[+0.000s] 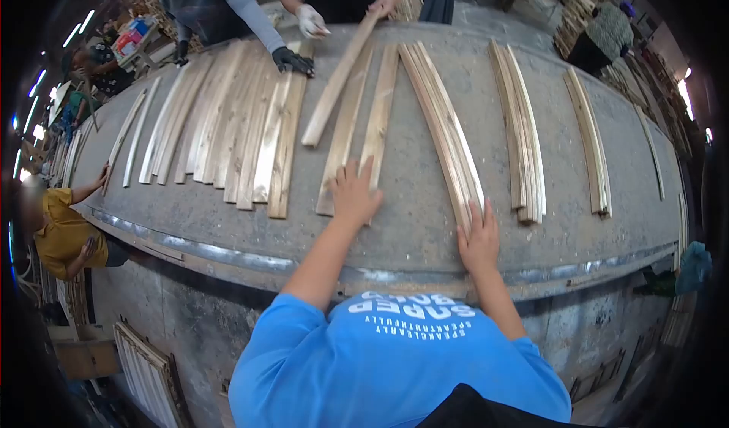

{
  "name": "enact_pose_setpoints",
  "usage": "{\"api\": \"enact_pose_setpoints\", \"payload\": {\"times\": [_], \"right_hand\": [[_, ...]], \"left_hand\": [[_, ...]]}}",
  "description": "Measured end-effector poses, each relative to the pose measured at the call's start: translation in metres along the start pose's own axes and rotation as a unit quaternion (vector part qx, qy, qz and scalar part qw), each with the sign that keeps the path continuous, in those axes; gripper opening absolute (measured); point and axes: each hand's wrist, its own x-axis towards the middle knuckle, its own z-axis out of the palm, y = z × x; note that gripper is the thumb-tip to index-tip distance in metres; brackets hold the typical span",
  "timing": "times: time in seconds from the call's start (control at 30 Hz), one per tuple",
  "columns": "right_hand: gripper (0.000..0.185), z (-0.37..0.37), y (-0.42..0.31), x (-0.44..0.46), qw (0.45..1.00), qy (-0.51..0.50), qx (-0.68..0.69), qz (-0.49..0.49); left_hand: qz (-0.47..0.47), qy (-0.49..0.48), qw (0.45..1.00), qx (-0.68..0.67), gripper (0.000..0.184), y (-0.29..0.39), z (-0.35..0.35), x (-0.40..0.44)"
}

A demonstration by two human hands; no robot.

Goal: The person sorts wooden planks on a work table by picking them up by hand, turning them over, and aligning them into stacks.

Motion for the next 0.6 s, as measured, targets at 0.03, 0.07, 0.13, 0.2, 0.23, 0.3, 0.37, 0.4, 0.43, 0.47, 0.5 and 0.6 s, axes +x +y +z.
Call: {"api": "enact_pose_setpoints", "payload": {"times": [0.03, 0.07, 0.13, 0.2, 0.23, 0.3, 0.37, 0.4, 0.43, 0.47, 0.5, 0.6], "right_hand": [[0.065, 0.001, -0.002, 0.005, 1.0, 0.002, 0.012, 0.005], [0.065, 0.002, -0.002, 0.011, 1.0, 0.011, 0.024, 0.008], [0.064, 0.003, -0.001, 0.013, 1.0, 0.013, 0.013, 0.009], [0.064, 0.006, 0.0, 0.013, 1.0, 0.018, 0.007, 0.008], [0.062, 0.008, 0.001, 0.013, 1.0, 0.021, 0.008, 0.007], [0.061, 0.008, -0.001, 0.013, 1.0, 0.029, 0.008, 0.005], [0.059, 0.006, -0.006, 0.009, 0.999, 0.021, 0.038, 0.028], [0.059, 0.004, -0.007, 0.005, 0.999, 0.022, 0.038, 0.026], [0.06, 0.0, -0.006, 0.003, 0.998, 0.017, 0.057, 0.034], [0.06, -0.004, -0.005, 0.0, 0.996, 0.012, 0.076, 0.041], [0.06, -0.009, -0.004, -0.002, 0.996, 0.015, 0.077, 0.039], [0.063, -0.028, 0.002, -0.003, 0.997, -0.021, 0.054, 0.049]], "left_hand": [[0.0, -0.015, 1.0, -0.005, 0.077, -0.002, 0.007, 0.001], [-0.012, -0.019, 1.0, -0.018, 0.072, -0.003, 0.012, 0.008], [-0.025, 0.004, 0.998, -0.051, 0.057, -0.005, 0.024, 0.019], [-0.022, 0.008, 0.999, -0.047, 0.056, -0.005, 0.031, 0.032], [-0.02, 0.016, 0.999, -0.04, 0.055, -0.004, 0.034, 0.037], [-0.018, 0.032, 0.999, -0.026, 0.054, -0.005, 0.037, 0.045], [-0.015, 0.053, 0.998, -0.01, 0.054, -0.009, 0.037, 0.058], [-0.014, 0.058, 0.998, -0.005, 0.054, -0.01, 0.038, 0.064], [-0.014, 0.064, 0.998, 0.0, 0.054, -0.011, 0.04, 0.07], [-0.015, 0.067, 0.998, 0.0, 0.054, -0.012, 0.041, 0.074], [-0.028, 0.059, 0.998, -0.01, 0.054, -0.012, 0.041, 0.081], [-0.042, 0.043, 0.998, -0.011, 0.055, -0.013, 0.041, 0.1]]}}
